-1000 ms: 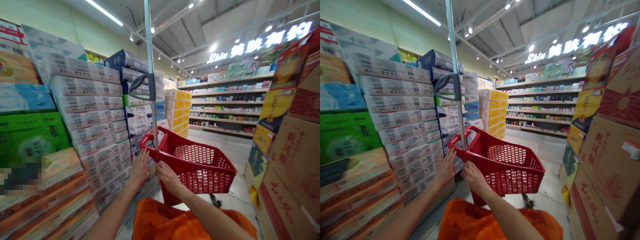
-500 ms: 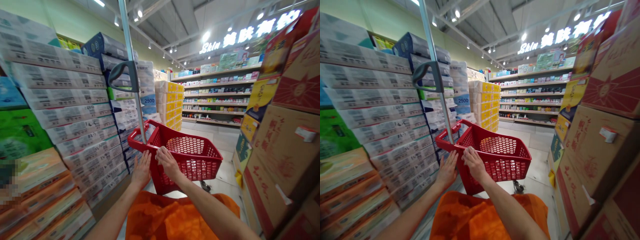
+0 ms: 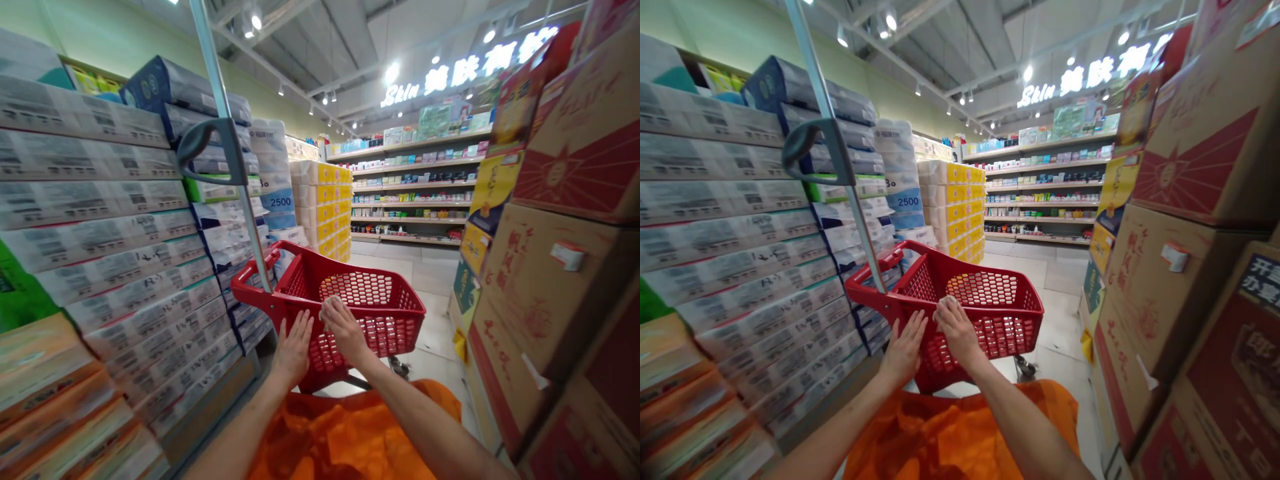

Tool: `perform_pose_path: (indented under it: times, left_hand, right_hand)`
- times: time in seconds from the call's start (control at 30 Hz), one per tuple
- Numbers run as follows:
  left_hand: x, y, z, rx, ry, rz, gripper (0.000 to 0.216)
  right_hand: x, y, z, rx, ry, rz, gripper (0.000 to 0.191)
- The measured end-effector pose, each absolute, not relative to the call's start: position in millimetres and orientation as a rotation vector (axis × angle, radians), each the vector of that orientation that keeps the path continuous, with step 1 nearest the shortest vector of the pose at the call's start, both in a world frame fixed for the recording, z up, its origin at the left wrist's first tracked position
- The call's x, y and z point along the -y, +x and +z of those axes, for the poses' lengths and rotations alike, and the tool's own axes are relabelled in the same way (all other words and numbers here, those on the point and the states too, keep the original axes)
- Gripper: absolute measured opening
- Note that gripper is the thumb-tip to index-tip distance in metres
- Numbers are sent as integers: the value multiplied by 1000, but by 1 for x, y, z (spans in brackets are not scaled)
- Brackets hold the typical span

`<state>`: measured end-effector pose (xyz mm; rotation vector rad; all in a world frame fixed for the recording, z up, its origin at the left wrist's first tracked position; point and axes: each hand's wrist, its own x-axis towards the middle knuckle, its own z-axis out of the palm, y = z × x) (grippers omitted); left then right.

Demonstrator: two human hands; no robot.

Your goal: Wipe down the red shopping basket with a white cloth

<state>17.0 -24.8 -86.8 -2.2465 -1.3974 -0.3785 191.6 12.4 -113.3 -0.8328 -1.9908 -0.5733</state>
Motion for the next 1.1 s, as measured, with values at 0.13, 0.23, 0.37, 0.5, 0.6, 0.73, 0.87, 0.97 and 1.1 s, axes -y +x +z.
perform_pose_path:
  times: [0.13, 0.23, 0.37, 0.5, 0.6, 0.73, 0.87, 0.97, 1.1]
  left_hand:
    - [25, 35, -90, 1332, -2304, -340, 65]
    - [24, 47, -93, 1290, -2355, -309, 63]
    - [21, 63, -96, 1261, -2382, -305, 64]
    - [22, 80, -97, 1214, -2395, -304, 64]
    - [23, 88, -98, 1174, -2429, -283, 63]
    - [23, 95, -97, 1214, -2469, -246, 61]
    - [23, 106, -92, 1193, -2509, -232, 63]
    - [23, 113, -90, 1157, -2519, -209, 64]
    - [21, 119, -91, 1148, -2533, -215, 62]
  right_hand:
    - [-9, 219, -131, 2028, -870, -616, 36]
    - [3, 234, -152, 2050, -901, -614, 34]
    - [4, 248, -137, 1936, -933, -635, 37]
    - [2, 267, -144, 1887, -1025, -631, 39]
    - [9, 282, -173, 1938, -1063, -625, 38]
    - [12, 293, -163, 1878, -1087, -639, 39]
    - [2, 299, -132, 1786, -1105, -657, 39]
    - [3, 306, -150, 1820, -1154, -651, 39]
    - [13, 318, -180, 1854, -1180, -621, 37]
